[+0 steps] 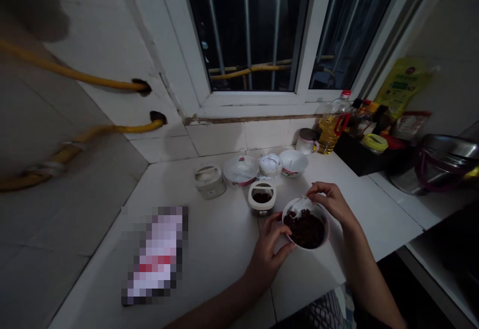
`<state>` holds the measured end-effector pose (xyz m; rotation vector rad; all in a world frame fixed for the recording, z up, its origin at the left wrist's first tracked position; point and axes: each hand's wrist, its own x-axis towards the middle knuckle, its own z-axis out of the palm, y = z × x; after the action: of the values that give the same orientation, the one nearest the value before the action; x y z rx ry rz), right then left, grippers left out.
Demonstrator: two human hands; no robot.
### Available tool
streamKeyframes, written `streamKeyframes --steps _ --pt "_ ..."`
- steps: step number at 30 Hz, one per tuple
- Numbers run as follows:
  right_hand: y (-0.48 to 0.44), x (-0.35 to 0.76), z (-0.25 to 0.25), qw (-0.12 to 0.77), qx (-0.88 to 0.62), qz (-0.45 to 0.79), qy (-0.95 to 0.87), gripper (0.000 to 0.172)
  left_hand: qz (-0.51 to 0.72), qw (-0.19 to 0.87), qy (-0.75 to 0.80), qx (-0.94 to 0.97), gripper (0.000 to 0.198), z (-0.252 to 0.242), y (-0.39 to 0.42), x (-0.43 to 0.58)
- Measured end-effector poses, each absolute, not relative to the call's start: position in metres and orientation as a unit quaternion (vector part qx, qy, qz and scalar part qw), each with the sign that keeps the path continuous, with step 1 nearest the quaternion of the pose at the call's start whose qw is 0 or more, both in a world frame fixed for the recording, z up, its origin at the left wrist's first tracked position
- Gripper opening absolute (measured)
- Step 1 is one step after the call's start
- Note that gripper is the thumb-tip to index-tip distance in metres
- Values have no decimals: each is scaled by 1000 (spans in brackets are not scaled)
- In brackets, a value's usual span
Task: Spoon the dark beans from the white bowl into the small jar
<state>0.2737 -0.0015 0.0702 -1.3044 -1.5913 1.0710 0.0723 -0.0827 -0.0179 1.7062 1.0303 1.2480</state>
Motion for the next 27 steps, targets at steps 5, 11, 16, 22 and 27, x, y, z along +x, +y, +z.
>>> streamKeyframes --steps 5,11,16,22,27 --pt "1 279 70 426 -515 456 -588 7 489 383 404 672 8 -15 -83 71" --pt "3 276 68 423 -526 457 -579 5 492 383 402 670 8 -14 -84 71" --pt "5 278 67 419 -526 468 -573 6 495 384 406 666 8 -16 -83 72" --pt "6 278 67 424 -530 482 -553 6 499 385 406 662 7 -15 -83 73" --pt "7 270 69 495 -500 464 -538 7 491 380 408 669 9 -14 -83 72"
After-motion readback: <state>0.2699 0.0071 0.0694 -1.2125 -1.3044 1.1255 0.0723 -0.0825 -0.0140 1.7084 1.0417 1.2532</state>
